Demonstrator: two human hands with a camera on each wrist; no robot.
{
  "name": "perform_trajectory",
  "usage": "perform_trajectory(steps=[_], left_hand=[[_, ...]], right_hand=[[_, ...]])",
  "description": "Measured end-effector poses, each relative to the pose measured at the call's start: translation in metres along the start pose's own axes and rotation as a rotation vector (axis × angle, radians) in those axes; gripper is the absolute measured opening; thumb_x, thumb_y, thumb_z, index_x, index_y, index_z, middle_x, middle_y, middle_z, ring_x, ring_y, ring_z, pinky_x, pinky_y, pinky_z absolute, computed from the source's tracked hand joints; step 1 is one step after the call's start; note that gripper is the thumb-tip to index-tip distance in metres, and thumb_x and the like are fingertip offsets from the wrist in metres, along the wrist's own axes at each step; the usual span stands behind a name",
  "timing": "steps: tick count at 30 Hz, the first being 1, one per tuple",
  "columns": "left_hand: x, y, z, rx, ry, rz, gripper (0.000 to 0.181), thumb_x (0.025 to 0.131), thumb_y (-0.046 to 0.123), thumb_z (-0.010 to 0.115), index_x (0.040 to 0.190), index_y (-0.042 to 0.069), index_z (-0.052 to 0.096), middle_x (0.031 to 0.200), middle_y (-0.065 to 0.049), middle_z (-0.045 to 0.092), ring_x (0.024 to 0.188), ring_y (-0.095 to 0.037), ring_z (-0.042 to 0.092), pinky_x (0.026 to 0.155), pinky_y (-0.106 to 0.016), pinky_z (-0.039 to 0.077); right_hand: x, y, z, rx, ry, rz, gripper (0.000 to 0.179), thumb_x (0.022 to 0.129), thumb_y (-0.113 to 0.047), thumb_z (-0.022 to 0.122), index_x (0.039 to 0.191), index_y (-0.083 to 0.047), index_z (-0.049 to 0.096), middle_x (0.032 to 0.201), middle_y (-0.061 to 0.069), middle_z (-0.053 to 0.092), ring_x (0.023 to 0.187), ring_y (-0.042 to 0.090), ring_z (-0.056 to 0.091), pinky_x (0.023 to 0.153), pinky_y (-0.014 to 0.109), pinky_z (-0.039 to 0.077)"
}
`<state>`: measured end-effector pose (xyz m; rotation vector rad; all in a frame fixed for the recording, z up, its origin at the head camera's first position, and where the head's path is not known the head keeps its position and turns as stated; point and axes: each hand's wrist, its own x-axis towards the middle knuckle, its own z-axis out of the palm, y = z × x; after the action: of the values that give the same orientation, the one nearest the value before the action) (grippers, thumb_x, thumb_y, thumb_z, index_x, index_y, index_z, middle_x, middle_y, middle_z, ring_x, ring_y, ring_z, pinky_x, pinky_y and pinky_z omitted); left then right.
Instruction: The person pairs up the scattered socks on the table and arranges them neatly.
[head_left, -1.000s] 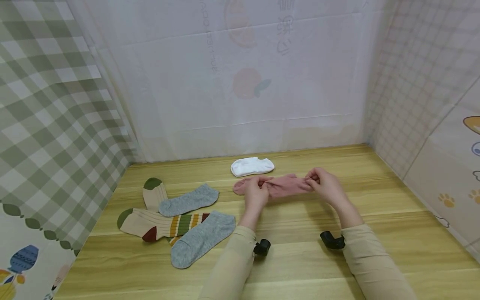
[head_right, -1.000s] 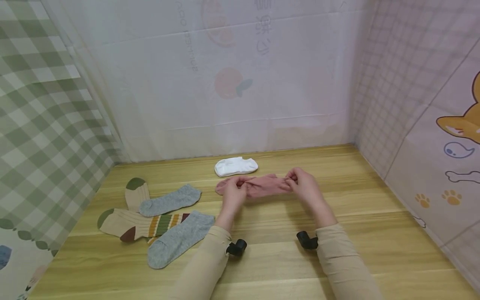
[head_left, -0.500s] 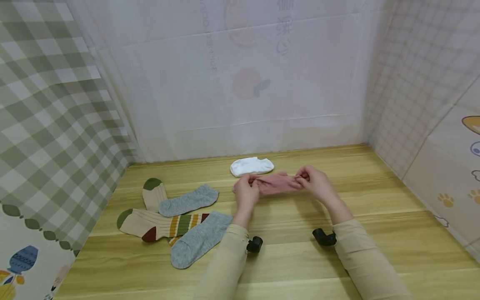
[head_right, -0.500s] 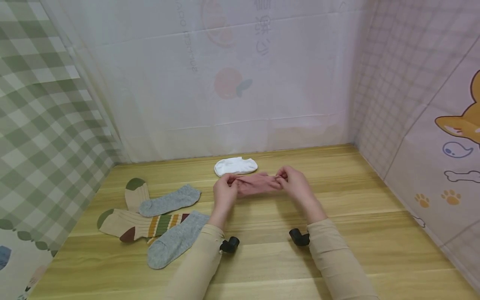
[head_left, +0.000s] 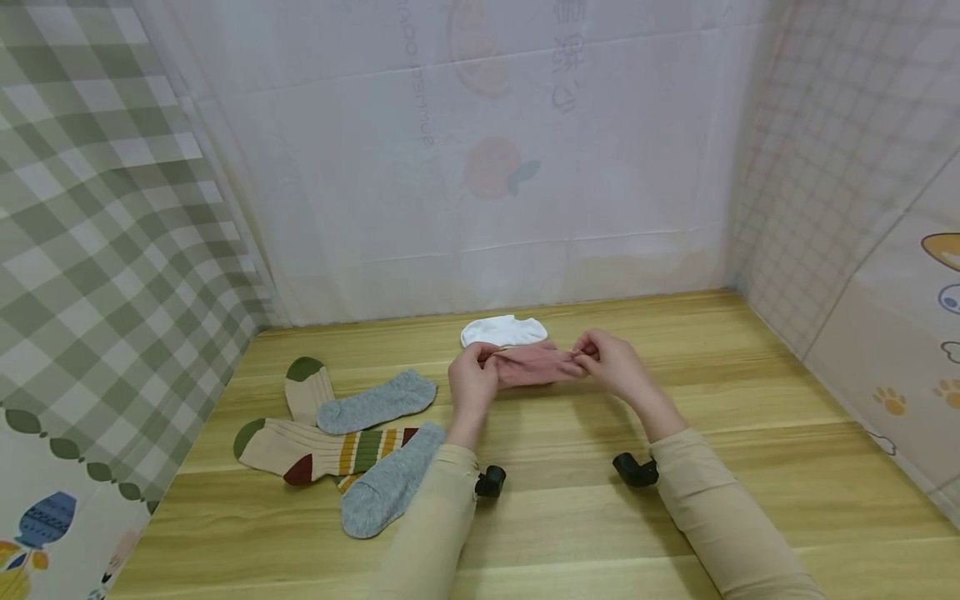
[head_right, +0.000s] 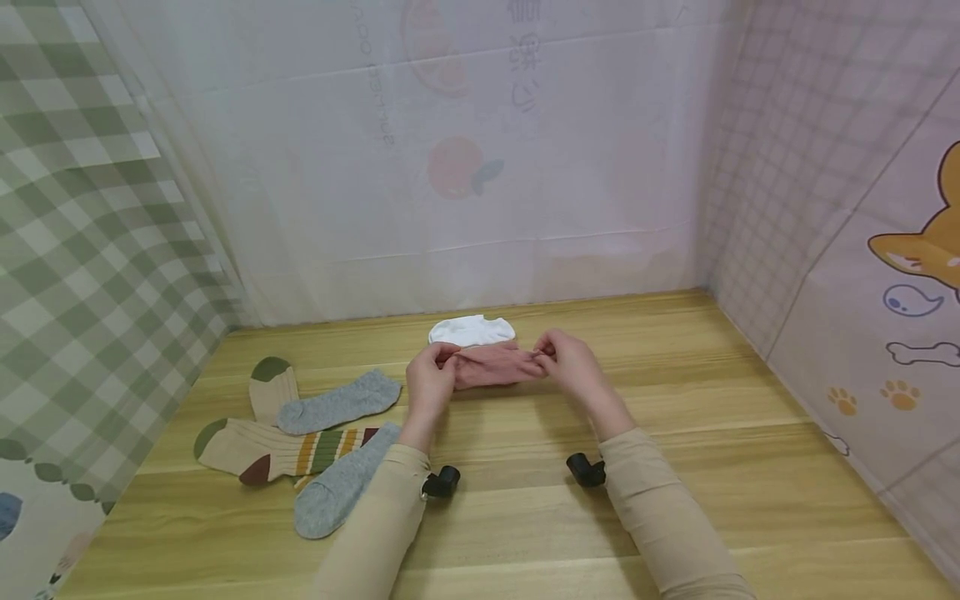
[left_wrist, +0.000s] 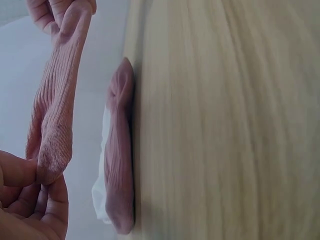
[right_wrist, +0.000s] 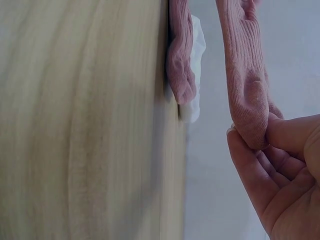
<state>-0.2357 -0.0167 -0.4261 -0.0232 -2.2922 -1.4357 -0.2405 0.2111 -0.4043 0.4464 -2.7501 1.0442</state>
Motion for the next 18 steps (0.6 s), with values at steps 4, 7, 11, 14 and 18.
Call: perform_trajectory(steps=[4,7,11,14,18], left_hand=[[0.003,-0.003,-0.007,0.029,-0.005,0.029,0.013,0.087,-0.008,0.067,0.091,0.003,0.074,0.084,-0.009,0.071,0.077,-0.024,0.066,0.068,-0.036,0.054],[0.005,-0.006,-0.011,0.048,-0.014,0.045,0.012,0.087,-0.008,0.067,0.09,0.003,0.073,0.084,-0.009,0.071,0.077,-0.025,0.066,0.067,-0.037,0.054],[0.008,-0.011,-0.015,0.069,-0.025,0.058,0.013,0.087,-0.008,0.067,0.089,0.003,0.073,0.082,-0.009,0.07,0.076,-0.025,0.065,0.066,-0.036,0.053],[0.01,-0.014,-0.018,0.082,-0.032,0.06,0.013,0.087,-0.008,0.067,0.089,0.003,0.074,0.082,-0.009,0.07,0.075,-0.025,0.064,0.066,-0.037,0.053],[0.011,-0.016,-0.021,0.102,-0.045,0.047,0.013,0.088,-0.008,0.067,0.091,0.002,0.074,0.084,-0.009,0.07,0.077,-0.027,0.065,0.069,-0.039,0.054]], right_hand=[[0.005,-0.002,0.005,-0.001,-0.004,-0.011,0.005,0.093,0.002,0.063,0.097,0.001,0.062,0.089,0.014,0.067,0.083,0.029,0.065,0.074,0.042,0.052],[0.008,-0.004,0.008,-0.005,-0.009,-0.015,0.004,0.093,0.002,0.064,0.095,0.001,0.061,0.088,0.012,0.066,0.081,0.027,0.064,0.073,0.04,0.051],[0.012,-0.005,0.013,-0.007,-0.022,-0.017,0.005,0.092,0.002,0.065,0.094,0.001,0.061,0.086,0.012,0.066,0.081,0.026,0.063,0.073,0.04,0.051],[0.014,-0.005,0.017,-0.011,-0.038,-0.016,0.005,0.091,0.002,0.065,0.093,0.001,0.061,0.087,0.012,0.067,0.082,0.027,0.063,0.075,0.042,0.051],[0.018,-0.006,0.021,-0.016,-0.06,-0.007,0.005,0.092,0.001,0.065,0.093,0.001,0.06,0.088,0.012,0.067,0.085,0.028,0.063,0.077,0.043,0.051]])
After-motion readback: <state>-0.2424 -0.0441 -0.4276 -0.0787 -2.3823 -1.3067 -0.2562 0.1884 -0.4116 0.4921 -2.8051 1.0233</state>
